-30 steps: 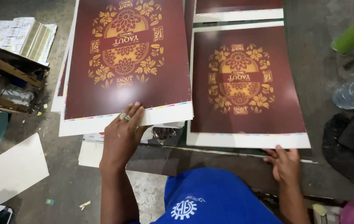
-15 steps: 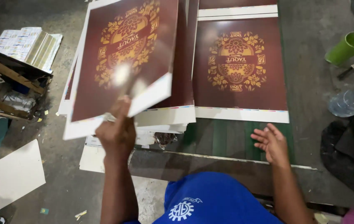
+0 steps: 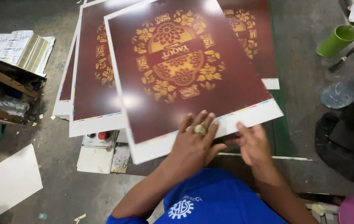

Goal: Feeding printed sheets from a stack onto a machine conveyor belt.

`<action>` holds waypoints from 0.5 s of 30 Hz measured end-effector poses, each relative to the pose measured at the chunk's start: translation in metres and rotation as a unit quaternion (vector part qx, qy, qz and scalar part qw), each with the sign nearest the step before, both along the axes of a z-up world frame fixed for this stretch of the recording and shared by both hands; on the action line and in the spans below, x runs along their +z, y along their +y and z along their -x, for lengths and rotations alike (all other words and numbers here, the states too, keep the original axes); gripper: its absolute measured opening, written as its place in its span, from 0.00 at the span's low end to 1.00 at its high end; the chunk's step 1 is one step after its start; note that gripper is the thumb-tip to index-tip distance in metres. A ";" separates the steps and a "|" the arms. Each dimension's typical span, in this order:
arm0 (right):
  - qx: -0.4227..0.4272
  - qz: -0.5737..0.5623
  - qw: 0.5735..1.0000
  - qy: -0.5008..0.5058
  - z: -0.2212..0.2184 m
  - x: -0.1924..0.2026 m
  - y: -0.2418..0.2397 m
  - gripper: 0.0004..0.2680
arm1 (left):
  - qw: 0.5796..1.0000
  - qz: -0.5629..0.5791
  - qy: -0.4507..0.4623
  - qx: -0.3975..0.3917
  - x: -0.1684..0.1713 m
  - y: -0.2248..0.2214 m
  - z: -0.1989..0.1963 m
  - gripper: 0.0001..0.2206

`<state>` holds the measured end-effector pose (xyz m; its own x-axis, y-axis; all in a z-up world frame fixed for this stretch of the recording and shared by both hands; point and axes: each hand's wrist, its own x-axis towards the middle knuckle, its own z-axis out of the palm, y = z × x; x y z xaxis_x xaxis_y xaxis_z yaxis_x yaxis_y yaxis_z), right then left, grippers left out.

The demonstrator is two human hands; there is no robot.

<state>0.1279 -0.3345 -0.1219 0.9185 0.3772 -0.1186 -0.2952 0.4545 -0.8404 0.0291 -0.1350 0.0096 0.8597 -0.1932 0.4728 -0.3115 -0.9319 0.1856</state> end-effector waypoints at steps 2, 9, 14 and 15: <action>-0.028 -0.019 0.999 0.035 -0.002 0.024 -0.014 0.12 | 1.000 -0.003 -0.007 0.010 0.006 0.018 0.005 0.24; -0.079 -0.032 0.996 0.006 -0.003 -0.073 -0.127 0.07 | 0.989 -0.033 0.025 0.144 0.001 0.102 0.021 0.24; -0.147 -0.037 0.987 0.048 0.010 -0.107 -0.180 0.09 | 0.974 -0.099 0.076 0.187 0.001 0.117 0.021 0.32; -0.148 -0.037 0.987 0.049 0.013 -0.111 -0.185 0.09 | 0.974 -0.099 0.077 0.187 0.000 0.123 0.022 0.32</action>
